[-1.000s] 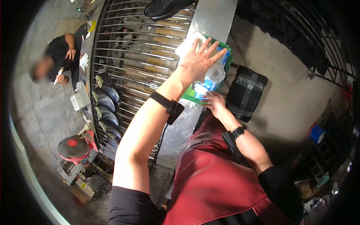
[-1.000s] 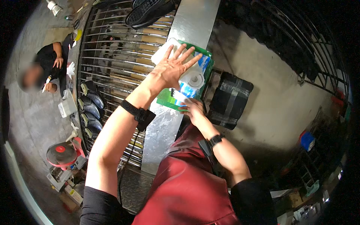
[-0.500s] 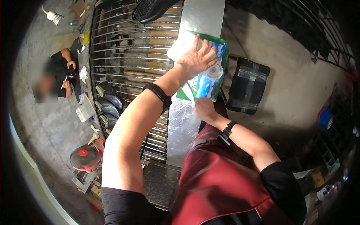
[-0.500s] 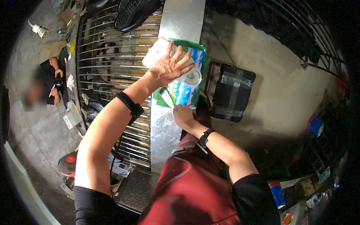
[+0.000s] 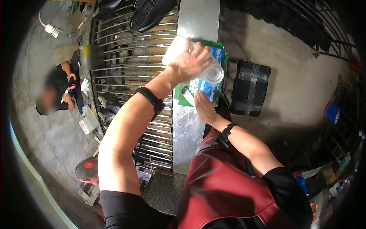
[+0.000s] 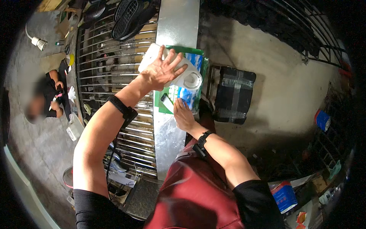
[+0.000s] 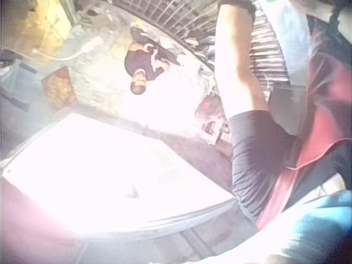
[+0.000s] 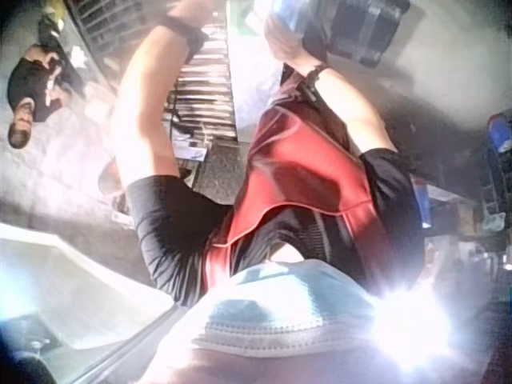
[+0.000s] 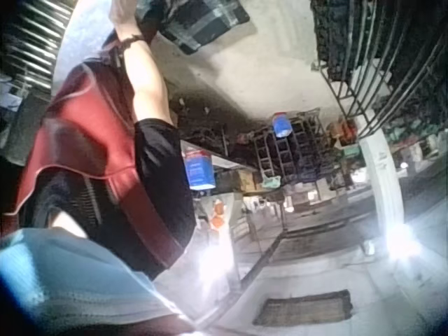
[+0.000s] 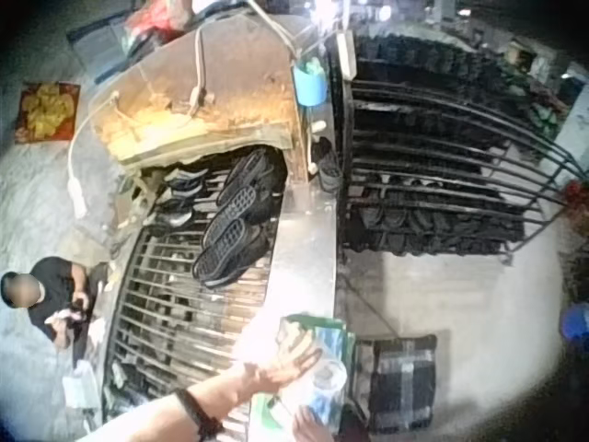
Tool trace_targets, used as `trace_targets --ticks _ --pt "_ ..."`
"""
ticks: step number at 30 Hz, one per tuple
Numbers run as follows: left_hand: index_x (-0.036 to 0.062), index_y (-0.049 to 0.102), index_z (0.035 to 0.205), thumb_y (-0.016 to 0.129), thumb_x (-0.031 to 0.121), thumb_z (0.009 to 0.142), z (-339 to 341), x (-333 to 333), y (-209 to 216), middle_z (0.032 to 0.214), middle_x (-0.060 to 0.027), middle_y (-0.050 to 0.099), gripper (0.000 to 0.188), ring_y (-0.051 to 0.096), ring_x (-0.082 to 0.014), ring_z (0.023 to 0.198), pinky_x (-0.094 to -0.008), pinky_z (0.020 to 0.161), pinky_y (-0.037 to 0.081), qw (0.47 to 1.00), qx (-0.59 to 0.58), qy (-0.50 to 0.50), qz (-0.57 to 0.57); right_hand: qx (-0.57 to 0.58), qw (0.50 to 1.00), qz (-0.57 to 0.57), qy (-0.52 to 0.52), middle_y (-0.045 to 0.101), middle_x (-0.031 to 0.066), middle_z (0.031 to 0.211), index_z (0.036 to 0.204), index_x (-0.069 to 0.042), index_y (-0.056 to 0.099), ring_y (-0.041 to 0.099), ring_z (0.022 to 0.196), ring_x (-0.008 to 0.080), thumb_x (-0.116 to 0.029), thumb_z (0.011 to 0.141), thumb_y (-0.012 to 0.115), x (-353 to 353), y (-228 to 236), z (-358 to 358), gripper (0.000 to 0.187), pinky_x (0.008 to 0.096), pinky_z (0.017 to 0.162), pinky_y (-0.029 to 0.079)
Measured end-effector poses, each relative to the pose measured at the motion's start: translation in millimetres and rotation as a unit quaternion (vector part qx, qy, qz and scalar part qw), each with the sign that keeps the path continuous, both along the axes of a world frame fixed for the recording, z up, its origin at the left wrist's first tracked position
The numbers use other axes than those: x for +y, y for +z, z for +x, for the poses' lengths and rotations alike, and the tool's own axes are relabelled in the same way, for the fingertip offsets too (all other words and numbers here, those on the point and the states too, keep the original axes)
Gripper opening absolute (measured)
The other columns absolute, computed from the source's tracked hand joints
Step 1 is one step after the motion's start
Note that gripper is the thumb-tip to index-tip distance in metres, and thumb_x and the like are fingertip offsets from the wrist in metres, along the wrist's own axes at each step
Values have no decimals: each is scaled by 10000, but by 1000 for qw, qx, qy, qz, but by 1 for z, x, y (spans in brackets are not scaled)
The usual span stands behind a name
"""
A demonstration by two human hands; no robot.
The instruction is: Applying adhesive or cement to the edges of shoe outsoles using a small brush-like tool and a liquid container.
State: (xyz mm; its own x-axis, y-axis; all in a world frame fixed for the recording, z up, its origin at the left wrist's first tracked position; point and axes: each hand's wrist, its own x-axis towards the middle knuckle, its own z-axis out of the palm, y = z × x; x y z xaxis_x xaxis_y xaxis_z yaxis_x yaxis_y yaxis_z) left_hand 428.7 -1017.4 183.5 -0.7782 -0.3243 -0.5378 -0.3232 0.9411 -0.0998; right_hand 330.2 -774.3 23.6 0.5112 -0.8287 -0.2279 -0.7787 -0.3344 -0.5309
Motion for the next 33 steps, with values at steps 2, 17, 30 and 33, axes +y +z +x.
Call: trace_targets --ticks 2,17,30,33 --pt "179 327 1631 807 306 769 4 -6 4 1629 -242 305 994 328 -474 1491 -760 1175 247 1000 -3 -2 -3 -1 1000 19 2 410 327 1552 1413 181 453 364 1482 422 -78 729 751 1 -1 -3 790 517 1212 343" --pt "159 338 1600 897 242 474 72 -57 112 1485 -324 378 1260 433 -503 1373 -541 1146 419 903 299 308 13 21 999 44 21 396 365 1534 1406 206 435 334 1478 473 -102 719 719 -5 -1 4 805 531 1234 280" --pt "33 266 1617 1024 417 504 143 140 154 1509 -167 442 1400 447 -307 1419 -492 1221 335 449 701 554 -18 -58 975 216 11 724 236 1094 1289 -19 654 714 1034 379 -274 774 807 -40 22 5 595 416 915 568" --pt "3 273 1608 1002 352 448 145 235 170 1489 -198 435 1414 448 -356 1407 -478 1213 350 467 595 622 -201 -393 841 360 -96 721 116 1086 1403 -64 544 700 968 263 -152 839 811 -34 119 37 631 366 860 552"
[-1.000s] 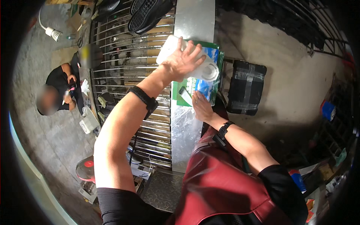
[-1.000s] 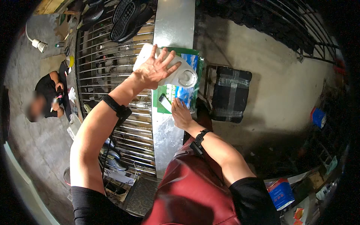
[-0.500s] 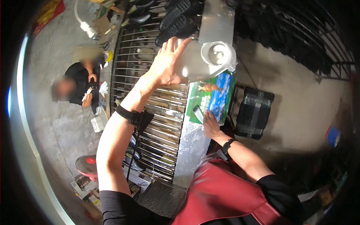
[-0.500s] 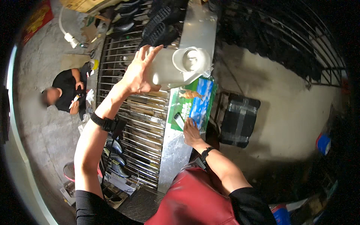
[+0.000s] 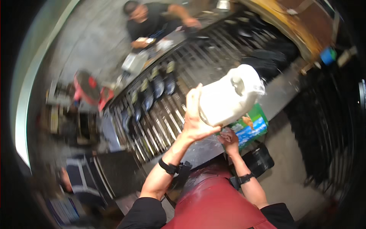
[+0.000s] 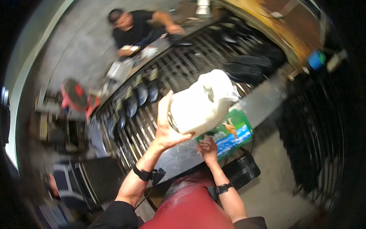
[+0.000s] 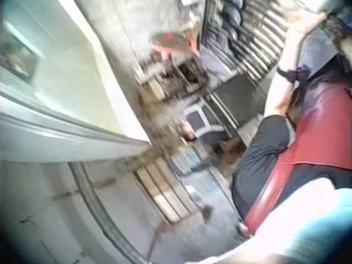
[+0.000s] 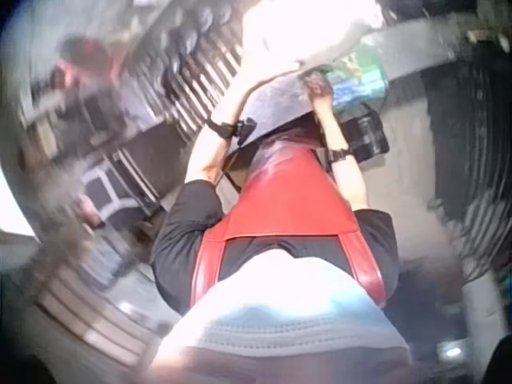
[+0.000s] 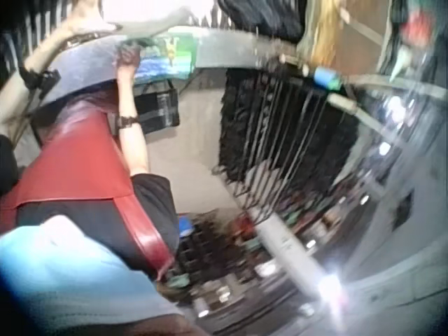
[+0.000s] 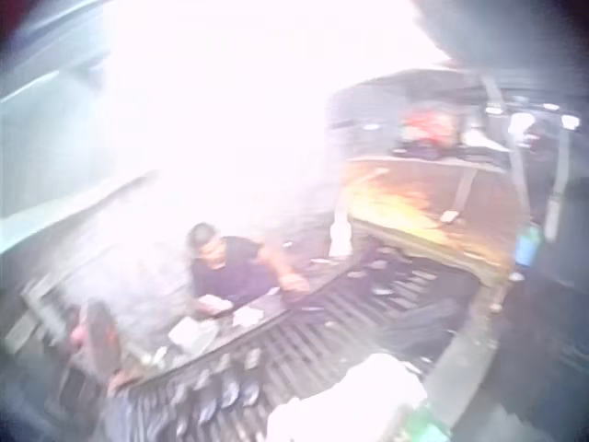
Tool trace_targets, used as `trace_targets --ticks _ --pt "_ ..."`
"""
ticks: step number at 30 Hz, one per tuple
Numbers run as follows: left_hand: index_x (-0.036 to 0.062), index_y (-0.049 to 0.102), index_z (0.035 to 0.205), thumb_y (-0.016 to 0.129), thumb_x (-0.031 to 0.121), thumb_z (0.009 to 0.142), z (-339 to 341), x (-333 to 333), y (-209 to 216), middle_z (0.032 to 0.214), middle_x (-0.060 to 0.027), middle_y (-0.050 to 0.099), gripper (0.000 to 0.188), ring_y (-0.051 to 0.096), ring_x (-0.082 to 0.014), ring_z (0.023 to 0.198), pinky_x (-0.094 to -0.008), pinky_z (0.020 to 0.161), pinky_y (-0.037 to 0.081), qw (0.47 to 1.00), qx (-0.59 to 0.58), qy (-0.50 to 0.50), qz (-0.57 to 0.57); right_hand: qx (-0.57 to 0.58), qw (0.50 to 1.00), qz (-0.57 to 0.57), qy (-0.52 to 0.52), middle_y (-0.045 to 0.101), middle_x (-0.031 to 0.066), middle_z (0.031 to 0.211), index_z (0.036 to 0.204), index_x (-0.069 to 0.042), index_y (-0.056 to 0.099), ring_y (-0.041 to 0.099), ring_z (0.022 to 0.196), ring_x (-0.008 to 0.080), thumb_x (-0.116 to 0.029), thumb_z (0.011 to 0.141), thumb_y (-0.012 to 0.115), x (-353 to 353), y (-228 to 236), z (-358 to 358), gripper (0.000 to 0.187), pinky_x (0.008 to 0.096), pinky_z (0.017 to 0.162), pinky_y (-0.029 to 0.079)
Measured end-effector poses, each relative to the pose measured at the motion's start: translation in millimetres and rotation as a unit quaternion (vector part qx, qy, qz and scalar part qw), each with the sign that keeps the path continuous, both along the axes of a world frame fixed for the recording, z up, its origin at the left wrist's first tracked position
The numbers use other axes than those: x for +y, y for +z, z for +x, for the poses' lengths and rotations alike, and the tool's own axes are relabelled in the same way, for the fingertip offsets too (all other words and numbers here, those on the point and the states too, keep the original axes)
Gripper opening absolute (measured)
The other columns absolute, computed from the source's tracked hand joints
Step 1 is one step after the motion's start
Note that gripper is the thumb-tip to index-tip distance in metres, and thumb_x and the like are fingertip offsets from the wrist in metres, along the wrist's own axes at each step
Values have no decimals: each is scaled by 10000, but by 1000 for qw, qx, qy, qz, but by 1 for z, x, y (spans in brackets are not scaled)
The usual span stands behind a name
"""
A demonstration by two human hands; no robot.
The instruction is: Applying adhesive or cement to the edges of shoe outsoles using a small brush-like tool and a liquid container.
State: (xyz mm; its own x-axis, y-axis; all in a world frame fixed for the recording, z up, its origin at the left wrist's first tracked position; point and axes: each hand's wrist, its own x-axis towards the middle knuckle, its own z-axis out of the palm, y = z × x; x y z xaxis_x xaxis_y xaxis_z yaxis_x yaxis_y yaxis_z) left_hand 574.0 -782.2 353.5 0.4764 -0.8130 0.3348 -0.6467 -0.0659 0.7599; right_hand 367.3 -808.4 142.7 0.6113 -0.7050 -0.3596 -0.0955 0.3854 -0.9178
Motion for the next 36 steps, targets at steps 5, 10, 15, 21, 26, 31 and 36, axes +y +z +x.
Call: trace_targets --ticks 5,10,15,21,26,31,36 --pt "18 277 1609 983 295 458 -34 156 3 1489 -251 391 1378 429 -424 1391 -508 1177 381 974 9 224 8 -270 865 391 159 376 99 1603 1645 -186 186 375 1486 287 -359 812 879 65 100 34 1097 543 1204 331" --pt "22 284 1591 962 307 525 -133 319 8 1493 -316 361 1295 360 -501 1402 -562 1159 359 871 -72 485 26 -166 823 418 348 379 116 1611 1616 -129 242 377 1486 325 -588 930 694 197 120 35 941 521 1236 304" --pt "25 284 1605 938 302 549 -302 450 4 1514 -337 314 1273 365 -525 1378 -569 1153 354 706 -138 694 14 -63 794 307 521 527 167 1484 1519 -41 409 518 1368 365 -437 972 609 355 168 -36 705 518 1174 406" --pt "-19 295 1583 869 390 744 -574 551 29 1492 -301 348 1096 393 -462 1370 -502 1142 368 614 -55 787 -32 12 620 295 727 589 221 1384 1486 13 439 610 1252 402 -417 774 646 493 187 -181 857 541 1053 515" --pt "-16 183 1638 841 408 782 -772 587 9 1595 -283 283 1160 272 -388 1516 -441 1238 265 387 247 849 -263 127 352 208 904 611 166 1363 1495 -23 449 631 1230 367 -234 653 729 582 178 -311 912 519 1019 560" --pt "-26 90 1637 870 391 710 -933 553 -22 1666 -259 172 1281 176 -375 1560 -409 1280 159 163 110 828 -525 176 98 108 974 619 175 1318 1492 5 447 646 1168 337 -138 666 674 671 170 -497 869 459 1008 546" --pt "18 291 1587 857 298 683 -1064 519 -41 1542 -175 397 1103 368 -322 1471 -409 1220 306 -29 75 875 -477 268 -184 86 942 597 175 1328 1530 -5 367 638 1177 291 -126 740 740 727 160 -680 882 449 1007 550"
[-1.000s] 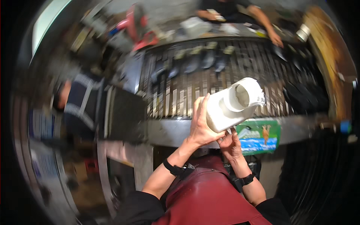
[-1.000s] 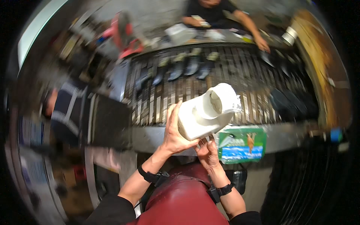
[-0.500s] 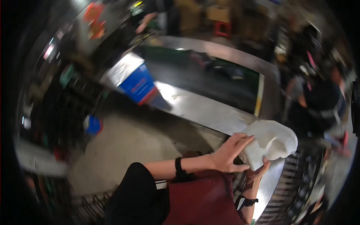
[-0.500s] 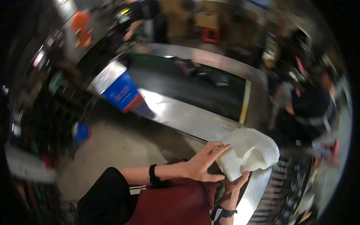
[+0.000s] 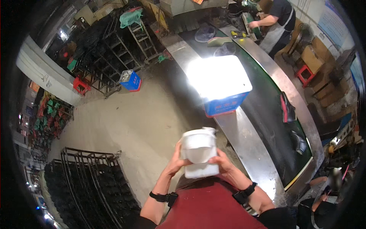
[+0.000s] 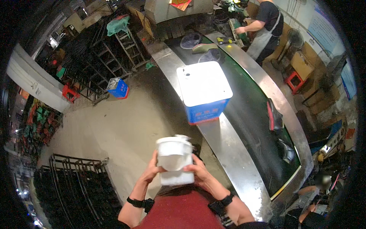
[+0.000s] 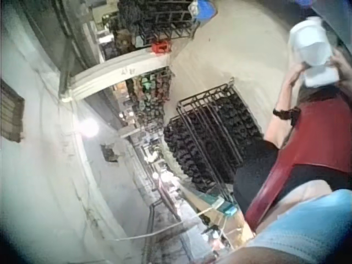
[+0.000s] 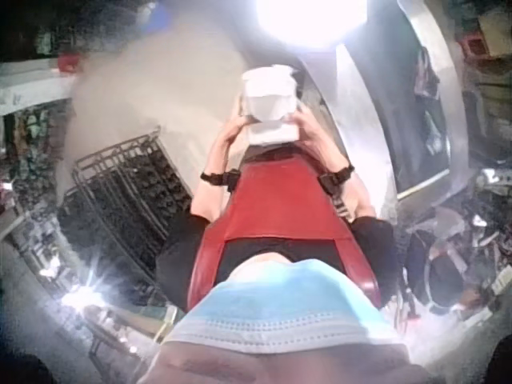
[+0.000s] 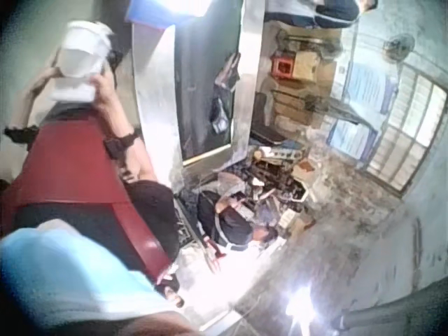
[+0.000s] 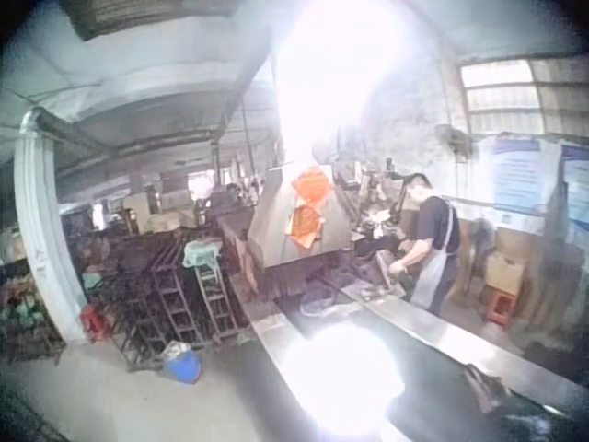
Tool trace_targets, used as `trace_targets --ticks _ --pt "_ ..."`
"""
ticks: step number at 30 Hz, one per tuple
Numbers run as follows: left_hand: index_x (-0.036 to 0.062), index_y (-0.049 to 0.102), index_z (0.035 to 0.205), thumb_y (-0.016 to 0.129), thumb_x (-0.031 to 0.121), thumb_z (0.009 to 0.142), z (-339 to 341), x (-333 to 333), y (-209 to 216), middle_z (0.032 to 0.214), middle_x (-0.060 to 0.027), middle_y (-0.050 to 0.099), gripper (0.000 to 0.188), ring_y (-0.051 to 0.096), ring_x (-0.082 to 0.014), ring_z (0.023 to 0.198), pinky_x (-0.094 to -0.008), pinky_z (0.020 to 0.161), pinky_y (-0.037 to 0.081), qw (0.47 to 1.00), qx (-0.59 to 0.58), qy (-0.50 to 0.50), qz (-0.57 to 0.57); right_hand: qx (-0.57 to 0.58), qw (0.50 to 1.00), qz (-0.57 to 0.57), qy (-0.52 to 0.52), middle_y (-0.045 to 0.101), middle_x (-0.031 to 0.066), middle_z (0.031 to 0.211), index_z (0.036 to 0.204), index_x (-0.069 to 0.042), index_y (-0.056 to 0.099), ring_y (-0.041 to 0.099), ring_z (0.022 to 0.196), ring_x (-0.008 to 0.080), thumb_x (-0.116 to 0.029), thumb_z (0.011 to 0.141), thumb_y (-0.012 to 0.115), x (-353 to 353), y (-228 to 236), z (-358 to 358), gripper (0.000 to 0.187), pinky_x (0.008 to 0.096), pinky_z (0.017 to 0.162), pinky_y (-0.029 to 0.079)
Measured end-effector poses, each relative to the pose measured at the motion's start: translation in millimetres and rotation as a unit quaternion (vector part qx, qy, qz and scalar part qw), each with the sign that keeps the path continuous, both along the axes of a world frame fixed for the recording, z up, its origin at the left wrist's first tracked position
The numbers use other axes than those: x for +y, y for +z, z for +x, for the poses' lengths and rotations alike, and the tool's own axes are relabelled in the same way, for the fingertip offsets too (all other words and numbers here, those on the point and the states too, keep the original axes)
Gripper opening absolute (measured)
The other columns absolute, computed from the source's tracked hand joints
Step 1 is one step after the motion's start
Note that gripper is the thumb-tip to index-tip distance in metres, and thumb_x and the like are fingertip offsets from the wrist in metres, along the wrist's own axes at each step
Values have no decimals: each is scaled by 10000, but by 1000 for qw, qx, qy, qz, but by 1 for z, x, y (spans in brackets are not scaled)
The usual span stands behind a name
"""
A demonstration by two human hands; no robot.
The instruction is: Applying adhesive or cement to the edges of shoe outsoles using a small brush-like tool and a liquid container.
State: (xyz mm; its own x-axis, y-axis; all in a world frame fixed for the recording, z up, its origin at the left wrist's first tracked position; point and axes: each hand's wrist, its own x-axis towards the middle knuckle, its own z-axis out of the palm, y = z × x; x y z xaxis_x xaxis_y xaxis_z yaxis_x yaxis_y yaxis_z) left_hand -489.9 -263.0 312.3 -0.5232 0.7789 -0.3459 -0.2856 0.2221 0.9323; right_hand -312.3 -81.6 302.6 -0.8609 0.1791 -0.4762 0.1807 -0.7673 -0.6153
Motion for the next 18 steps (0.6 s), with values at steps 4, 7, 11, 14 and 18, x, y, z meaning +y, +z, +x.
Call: trace_targets --ticks 4,7,11,14,18 --pt "59 472 1488 708 -7 793 -112 -21 -25 1446 -119 568 736 573 -269 1300 -397 1099 485 985 -19 164 54 -9 981 -21 193 589 179 1364 1542 -21 380 633 1200 286 -335 821 770 33 -7 -143 877 477 987 542" --pt "22 614 1328 801 -34 732 -182 -42 -22 1304 -95 671 628 635 -228 1209 -381 1020 536 947 -13 318 39 -65 945 -9 321 627 179 1323 1504 -2 447 636 1196 282 -577 857 720 56 50 -230 908 435 959 530" --pt "-24 613 1324 795 10 813 -268 4 34 1274 -128 681 543 685 -241 1115 -404 990 560 969 54 232 60 -49 937 59 341 615 191 1380 1438 33 516 605 1268 278 -479 934 724 94 73 -315 748 432 1020 511" --pt "-62 651 1252 775 -1 761 -316 29 23 1192 -131 711 510 703 -229 1050 -381 939 566 968 76 234 54 64 854 435 279 741 191 1097 1207 67 700 726 956 293 -567 951 640 156 144 -338 686 419 871 564" --pt "-88 674 1135 770 3 697 -384 68 -8 1112 -131 719 457 699 -222 991 -364 880 561 952 129 278 -1 -36 862 465 -199 735 58 848 1069 50 697 694 816 120 -144 969 699 231 142 -317 218 294 735 559"
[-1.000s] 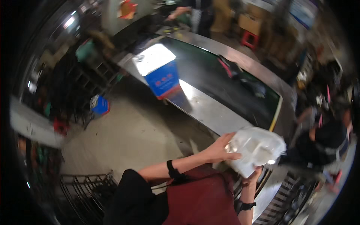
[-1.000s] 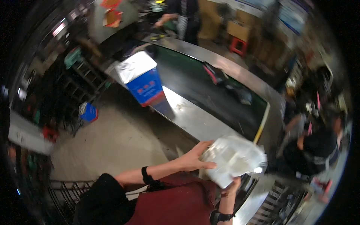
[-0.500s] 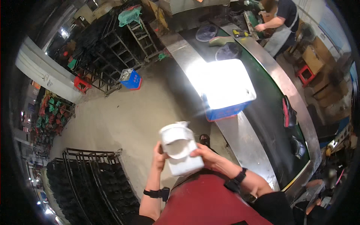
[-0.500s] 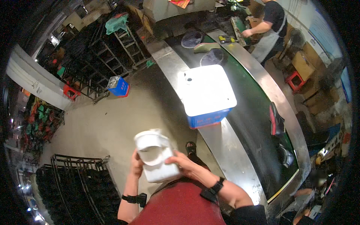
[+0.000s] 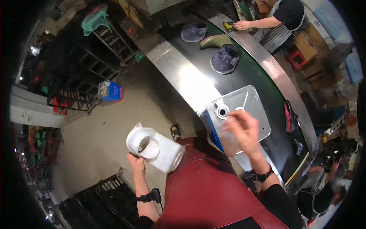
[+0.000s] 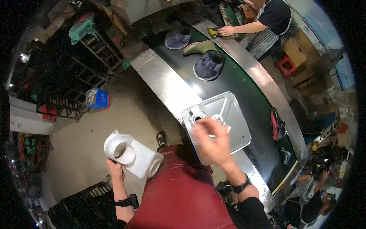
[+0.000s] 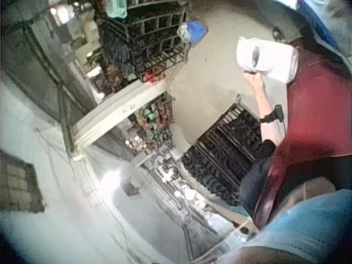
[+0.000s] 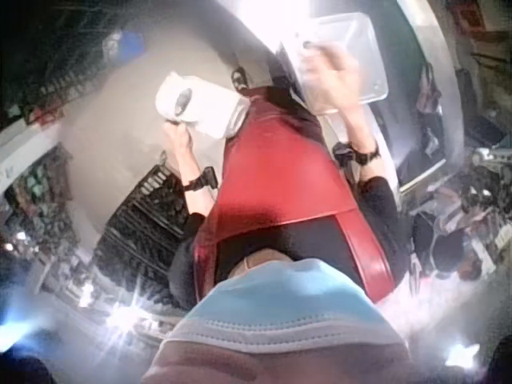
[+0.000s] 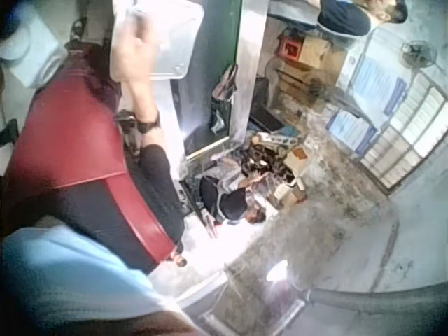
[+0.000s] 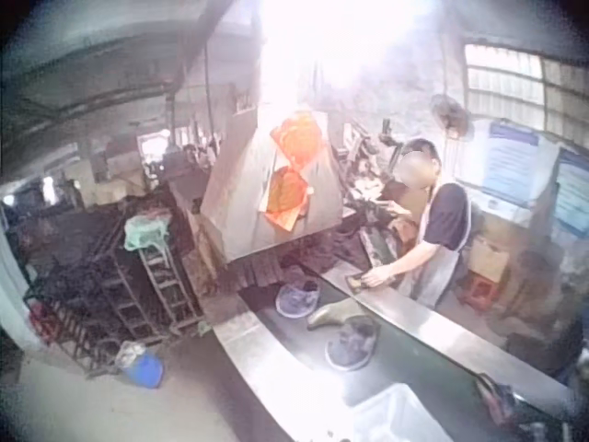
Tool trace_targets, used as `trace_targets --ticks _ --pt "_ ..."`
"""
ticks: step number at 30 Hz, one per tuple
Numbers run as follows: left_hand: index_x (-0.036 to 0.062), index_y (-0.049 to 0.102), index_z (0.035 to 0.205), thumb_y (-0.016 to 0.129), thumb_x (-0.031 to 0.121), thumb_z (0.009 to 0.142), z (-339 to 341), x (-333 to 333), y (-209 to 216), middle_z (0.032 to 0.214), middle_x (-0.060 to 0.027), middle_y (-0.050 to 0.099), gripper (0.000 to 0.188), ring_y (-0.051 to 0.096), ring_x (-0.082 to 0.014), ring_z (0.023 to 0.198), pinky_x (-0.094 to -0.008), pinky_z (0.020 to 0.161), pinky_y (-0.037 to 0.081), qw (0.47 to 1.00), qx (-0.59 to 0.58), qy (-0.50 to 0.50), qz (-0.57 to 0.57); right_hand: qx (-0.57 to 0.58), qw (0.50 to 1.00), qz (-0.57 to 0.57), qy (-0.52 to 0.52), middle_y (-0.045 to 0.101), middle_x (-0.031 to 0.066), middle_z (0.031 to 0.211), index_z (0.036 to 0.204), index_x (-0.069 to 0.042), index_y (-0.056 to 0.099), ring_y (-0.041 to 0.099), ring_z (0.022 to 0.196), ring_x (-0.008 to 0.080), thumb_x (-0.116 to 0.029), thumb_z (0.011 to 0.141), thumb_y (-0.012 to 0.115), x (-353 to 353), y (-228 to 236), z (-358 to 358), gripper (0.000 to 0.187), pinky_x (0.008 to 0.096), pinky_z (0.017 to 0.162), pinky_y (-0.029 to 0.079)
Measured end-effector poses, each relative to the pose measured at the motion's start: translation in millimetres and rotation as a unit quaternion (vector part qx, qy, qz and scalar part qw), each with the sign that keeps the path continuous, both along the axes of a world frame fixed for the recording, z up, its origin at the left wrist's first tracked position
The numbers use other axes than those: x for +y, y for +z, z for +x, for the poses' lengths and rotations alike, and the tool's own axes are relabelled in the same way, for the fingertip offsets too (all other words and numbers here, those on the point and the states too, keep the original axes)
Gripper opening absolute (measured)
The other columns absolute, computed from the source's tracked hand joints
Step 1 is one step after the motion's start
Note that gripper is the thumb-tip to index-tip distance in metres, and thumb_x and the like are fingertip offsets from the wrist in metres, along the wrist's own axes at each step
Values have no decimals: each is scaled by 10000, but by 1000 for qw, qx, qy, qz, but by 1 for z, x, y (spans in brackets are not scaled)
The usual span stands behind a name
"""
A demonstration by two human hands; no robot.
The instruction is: Applying adhesive or cement to the edges of shoe outsoles using a small brush-like tool and a liquid container.
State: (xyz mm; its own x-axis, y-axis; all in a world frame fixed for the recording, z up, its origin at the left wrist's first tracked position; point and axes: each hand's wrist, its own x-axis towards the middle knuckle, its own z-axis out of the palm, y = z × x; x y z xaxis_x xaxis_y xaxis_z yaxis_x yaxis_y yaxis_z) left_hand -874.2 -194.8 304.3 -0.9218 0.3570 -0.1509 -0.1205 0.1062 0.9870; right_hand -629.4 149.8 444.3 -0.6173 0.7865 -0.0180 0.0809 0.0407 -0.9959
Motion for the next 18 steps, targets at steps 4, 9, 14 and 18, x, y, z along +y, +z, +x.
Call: trace_targets --ticks 4,9,14,18 --pt "-92 690 990 804 9 666 -96 51 -37 970 -79 714 358 666 -168 878 -335 801 547 999 14 -28 -29 -120 972 -87 -182 723 119 991 1247 111 609 694 857 150 -89 954 699 21 -42 15 366 290 726 570" --pt "-92 689 885 779 15 660 -171 122 -38 866 -38 692 265 615 -124 822 -304 743 521 995 39 -89 -20 -169 926 -113 -319 706 86 907 1173 110 653 690 807 146 -70 909 720 25 -57 -2 327 250 680 523" --pt "-118 690 985 703 -7 668 -221 155 -52 954 -52 715 335 644 -137 851 -299 802 530 985 28 -155 -75 -112 898 -250 -345 549 4 662 810 -18 636 454 526 86 -219 996 684 44 -36 10 278 247 495 362" --pt "-100 697 920 754 -1 684 -228 179 -62 890 -38 709 262 633 -121 811 -303 747 524 985 16 -165 -53 -114 874 -265 -390 507 -13 659 779 -55 597 437 518 74 -268 1022 682 57 -34 24 335 248 446 332"
